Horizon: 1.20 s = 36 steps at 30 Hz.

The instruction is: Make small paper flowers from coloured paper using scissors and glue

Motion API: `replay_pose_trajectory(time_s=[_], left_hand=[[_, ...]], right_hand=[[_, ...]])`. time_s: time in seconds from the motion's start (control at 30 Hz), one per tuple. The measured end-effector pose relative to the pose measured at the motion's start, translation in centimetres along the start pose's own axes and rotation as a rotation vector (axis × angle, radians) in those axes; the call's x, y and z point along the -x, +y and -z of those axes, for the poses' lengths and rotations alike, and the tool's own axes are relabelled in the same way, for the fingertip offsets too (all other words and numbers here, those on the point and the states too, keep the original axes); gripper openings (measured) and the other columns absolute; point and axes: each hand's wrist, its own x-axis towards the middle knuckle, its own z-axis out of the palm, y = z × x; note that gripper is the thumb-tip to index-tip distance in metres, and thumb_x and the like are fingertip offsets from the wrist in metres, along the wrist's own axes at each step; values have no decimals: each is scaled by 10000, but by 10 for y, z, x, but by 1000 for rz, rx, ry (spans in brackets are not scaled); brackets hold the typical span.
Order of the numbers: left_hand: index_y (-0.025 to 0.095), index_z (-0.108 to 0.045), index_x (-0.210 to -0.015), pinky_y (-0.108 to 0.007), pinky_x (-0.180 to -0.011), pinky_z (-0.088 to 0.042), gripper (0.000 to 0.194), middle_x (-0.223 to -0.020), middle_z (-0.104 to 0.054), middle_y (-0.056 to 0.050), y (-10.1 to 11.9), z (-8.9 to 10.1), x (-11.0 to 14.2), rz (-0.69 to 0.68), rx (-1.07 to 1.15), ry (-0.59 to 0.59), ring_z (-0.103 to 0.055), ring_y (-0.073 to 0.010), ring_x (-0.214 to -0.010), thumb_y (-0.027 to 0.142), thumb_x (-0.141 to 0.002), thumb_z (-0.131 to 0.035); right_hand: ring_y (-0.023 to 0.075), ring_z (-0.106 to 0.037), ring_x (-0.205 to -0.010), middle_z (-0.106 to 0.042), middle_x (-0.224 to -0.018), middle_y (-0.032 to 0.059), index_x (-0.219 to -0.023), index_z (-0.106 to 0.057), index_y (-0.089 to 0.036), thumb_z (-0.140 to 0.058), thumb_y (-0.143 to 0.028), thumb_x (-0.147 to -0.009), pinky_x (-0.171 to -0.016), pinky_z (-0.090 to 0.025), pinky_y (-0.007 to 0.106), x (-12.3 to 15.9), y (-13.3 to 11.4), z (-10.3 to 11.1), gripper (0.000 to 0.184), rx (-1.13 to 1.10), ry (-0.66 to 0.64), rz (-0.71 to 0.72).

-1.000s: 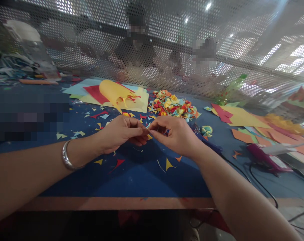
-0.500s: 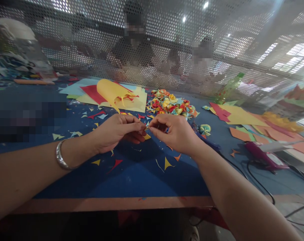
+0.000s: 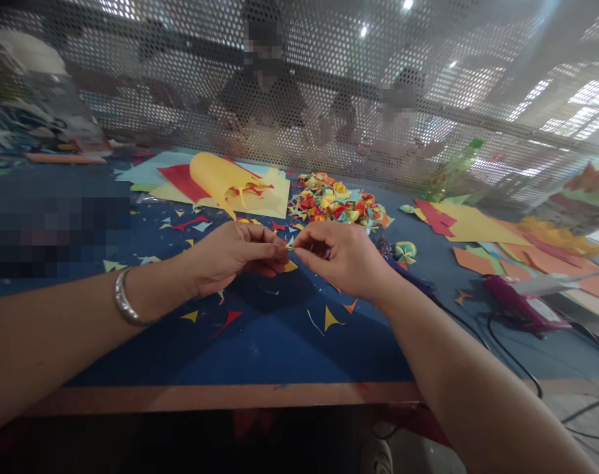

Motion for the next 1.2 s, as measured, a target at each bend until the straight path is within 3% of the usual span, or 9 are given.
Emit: replay_pose_trajectory(time_s=[0.1, 0.2, 0.27, 0.37, 0.53, 0.7, 0.87, 0.97, 1.2], left_hand=[[128, -685, -765, -253, -681, -514, 142, -776, -731, -63, 0, 2, -1, -21, -47, -13, -681, -127, -697, 263, -772, -727], [138, -716, -869, -265, -675, -500, 192, -811, -733, -62, -2, 11, -6, -132, -212, 27, -652, -124, -688, 312, -789, -701], [154, -726, -945, -281, -685, -489, 211, -817, -727, -54, -4, 18, -12, -279, -452, 80, -631, -134, -694, 291, -794, -674], [189, -741, -999, -329, -826, -470, 238, -949, -721, -66, -6, 25, -20, -528, -866, 140, -628, -182, -867, 273, -797, -644], [198, -737, -1056, -370, -871, -443, 280, -991, -698, -89, -10, 19, -23, -631, -1179, -21, -595, -236, -962, 287, -828, -601], [180, -734, -988, -322, -796, -439, 244, -932, -719, -63, -10, 17, -20, -621, -1220, -119, -612, -197, -864, 220, -852, -536], [166, -725, -886, -264, -684, -444, 184, -843, -731, -41, -5, 20, -20, -483, -1010, -5, -627, -151, -746, 251, -829, -572], [162, -723, -944, -252, -678, -455, 208, -860, -736, -37, -2, 19, -17, -426, -907, 28, -630, -135, -724, 272, -817, -602], [174, -723, -1033, -269, -678, -435, 266, -957, -700, -68, -4, 10, -13, -572, -1145, -91, -616, -167, -790, 268, -815, -602]], right_hand=[[112, -586, -630, -669, -731, 15, -852, -696, -165, -622, -233, -852, -606, -459, 245, 0, 0, 0, 101, -1, 4, -4], [116, -589, -629, -669, -730, 14, -867, -700, -168, -632, -262, -848, -597, -456, 250, 0, 2, 0, 117, -7, 4, -37], [113, -579, -608, -662, -716, 12, -869, -697, -168, -636, -284, -843, -575, -447, 248, 0, 4, 1, 134, -11, -3, -74], [112, -577, -604, -663, -706, 10, -856, -691, -167, -628, -283, -838, -574, -440, 246, -1, 6, 3, 134, -2, -62, -95], [115, -587, -616, -670, -697, 5, -838, -691, -168, -601, -253, -836, -583, -428, 236, -2, 8, 3, 124, 67, -218, -95], [116, -589, -590, -650, -665, -4, -849, -690, -166, -580, -253, -835, -569, -414, 226, -2, 9, 3, 141, 107, -299, -145], [118, -582, -599, -655, -677, -2, -857, -698, -171, -591, -277, -837, -580, -394, 229, -3, 10, 2, 152, 150, -311, -159], [122, -581, -610, -673, -709, 4, -875, -701, -175, -589, -289, -841, -591, -383, 234, -4, 10, 1, 164, 179, -325, -152], [122, -585, -622, -671, -705, 4, -856, -697, -164, -560, -240, -838, -612, -391, 234, -4, 10, 4, 158, 200, -290, -144]])
